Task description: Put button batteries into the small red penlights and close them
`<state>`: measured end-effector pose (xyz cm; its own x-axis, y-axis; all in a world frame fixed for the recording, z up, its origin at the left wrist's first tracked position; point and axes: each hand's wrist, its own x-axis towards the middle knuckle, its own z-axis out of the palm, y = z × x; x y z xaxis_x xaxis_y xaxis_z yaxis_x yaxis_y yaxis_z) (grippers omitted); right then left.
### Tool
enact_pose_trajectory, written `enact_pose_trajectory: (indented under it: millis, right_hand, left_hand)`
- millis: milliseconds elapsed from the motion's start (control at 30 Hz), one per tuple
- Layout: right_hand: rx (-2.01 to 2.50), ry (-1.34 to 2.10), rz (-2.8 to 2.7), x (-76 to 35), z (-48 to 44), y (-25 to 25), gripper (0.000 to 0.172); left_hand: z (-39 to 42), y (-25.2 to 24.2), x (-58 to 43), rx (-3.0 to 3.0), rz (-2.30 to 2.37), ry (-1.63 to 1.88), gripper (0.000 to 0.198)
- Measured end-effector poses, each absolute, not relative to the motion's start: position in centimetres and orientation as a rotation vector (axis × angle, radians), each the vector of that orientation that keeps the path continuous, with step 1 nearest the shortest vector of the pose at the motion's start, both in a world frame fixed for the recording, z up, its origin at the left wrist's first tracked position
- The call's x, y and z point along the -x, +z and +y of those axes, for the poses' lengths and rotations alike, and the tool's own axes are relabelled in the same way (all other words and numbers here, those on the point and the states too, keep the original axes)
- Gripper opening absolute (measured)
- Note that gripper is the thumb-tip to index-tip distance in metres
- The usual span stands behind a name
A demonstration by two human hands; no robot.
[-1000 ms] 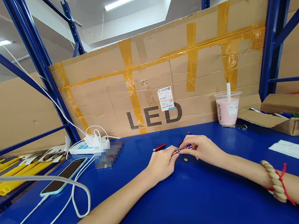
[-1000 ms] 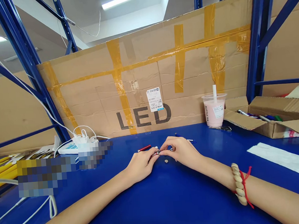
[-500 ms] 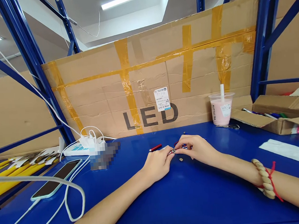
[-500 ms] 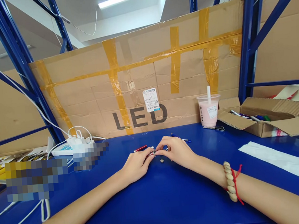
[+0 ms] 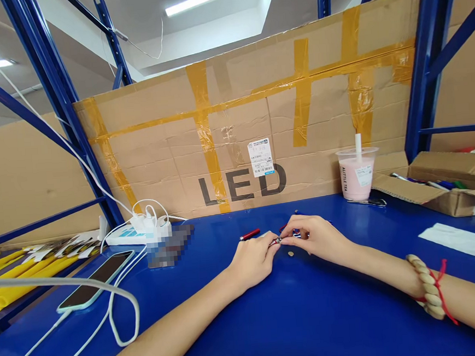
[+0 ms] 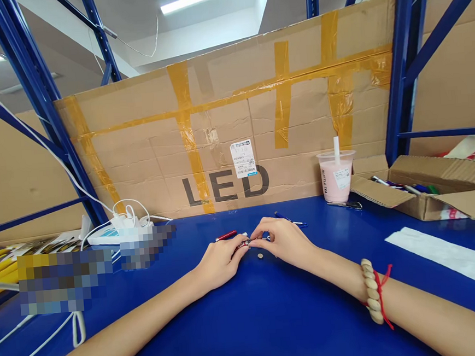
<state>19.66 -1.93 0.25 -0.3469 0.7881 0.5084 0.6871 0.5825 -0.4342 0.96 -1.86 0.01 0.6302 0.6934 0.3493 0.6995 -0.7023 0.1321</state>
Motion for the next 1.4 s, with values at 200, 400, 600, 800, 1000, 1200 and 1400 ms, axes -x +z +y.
enact_pose_trajectory:
  millis: [200, 400, 600, 800, 1000, 1200, 1400]
  right_hand:
    - [1.177, 0.182, -2.135, -19.76, -1.82, 0.13, 0.02]
    - [1.179, 0.19, -2.148, -19.69, -1.87, 0.11, 0.021]
    - [1.169, 0.187, -2.158, -19.72, -1.76, 0.01, 0.023]
    - [1.149, 0.18, -2.156, -19.84, -1.59, -0.19, 0.021]
    - [1.13, 0.173, -2.168, -19.84, -1.4, -0.29, 0.021]
    - [1.119, 0.187, -2.163, -19.85, -1.49, -0.18, 0.022]
    - [1.107, 0.194, -2.155, -19.93, -1.57, -0.13, 0.024]
  left_hand:
    - [-1.71, -0.2, -0.85, 2.808, -1.165, -0.617, 0.022]
    - [-1.74, -0.19, -0.89, 2.789, -1.165, -0.596, 0.022]
    - [-1.62, -0.28, -0.82, 2.789, -1.15, -0.608, 0.022]
    - [-1.66, -0.29, -0.88, 2.793, -1.147, -0.615, 0.022]
    - [-1.93, -0.02, -0.84, 2.787, -1.164, -0.588, 0.023]
    - [-1.75, -0.18, -0.87, 2.8, -1.16, -0.597, 0.023]
    - [-1.73, -0.13, -0.8, 2.819, -1.122, -0.587, 0.023]
